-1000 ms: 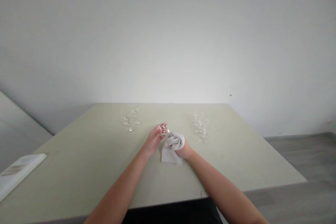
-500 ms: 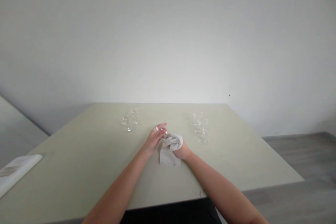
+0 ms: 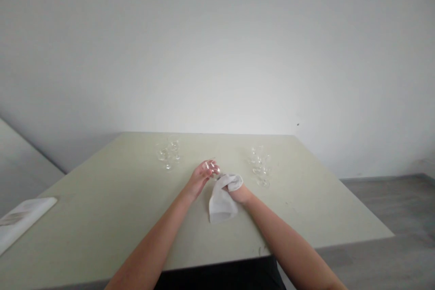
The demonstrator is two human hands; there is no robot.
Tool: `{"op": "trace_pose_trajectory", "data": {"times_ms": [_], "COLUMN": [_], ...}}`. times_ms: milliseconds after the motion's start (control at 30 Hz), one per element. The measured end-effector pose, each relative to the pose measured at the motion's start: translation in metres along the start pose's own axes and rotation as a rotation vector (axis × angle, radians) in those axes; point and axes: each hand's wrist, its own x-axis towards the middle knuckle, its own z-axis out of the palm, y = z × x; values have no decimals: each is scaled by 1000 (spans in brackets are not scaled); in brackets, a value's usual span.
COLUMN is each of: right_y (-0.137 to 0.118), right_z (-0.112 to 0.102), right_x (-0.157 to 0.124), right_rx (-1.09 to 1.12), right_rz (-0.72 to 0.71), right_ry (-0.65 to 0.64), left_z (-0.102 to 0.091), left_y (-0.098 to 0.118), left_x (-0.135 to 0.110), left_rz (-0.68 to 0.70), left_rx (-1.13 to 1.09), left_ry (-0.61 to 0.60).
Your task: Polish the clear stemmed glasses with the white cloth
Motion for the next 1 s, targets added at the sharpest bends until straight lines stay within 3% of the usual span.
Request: {"op": "trace_pose_trajectory", "data": {"times_ms": [133,300,400,533,667,800,900,1000], "right_y": [1,4,3,3,12,19,20,18], "right_z": [0,-3,-6,-2,1,-2,-3,-2], "right_x": [-2,-1,0,6,10,9,9,11], "right_rx": [6,-113,-112,-2,186,194,79,4], "right_rz": [32,-41,-32,60,164,199,92,71], "right_ry": [15,9,42,245,431,369,231,217], "left_z": [4,3,2,4,3,2,5,7], "left_y": [5,0,0,3,2,2,2,1], "left_x": [-4,-2,-2,-4,-1,3,2,1], "left_rz": [-58,10,-2,16,99,155,160,165], "left_rx": [-81,142,63,-54,-83,52,129,131], "left_ry": [-89,24,4,31,143,269,247,222]}}
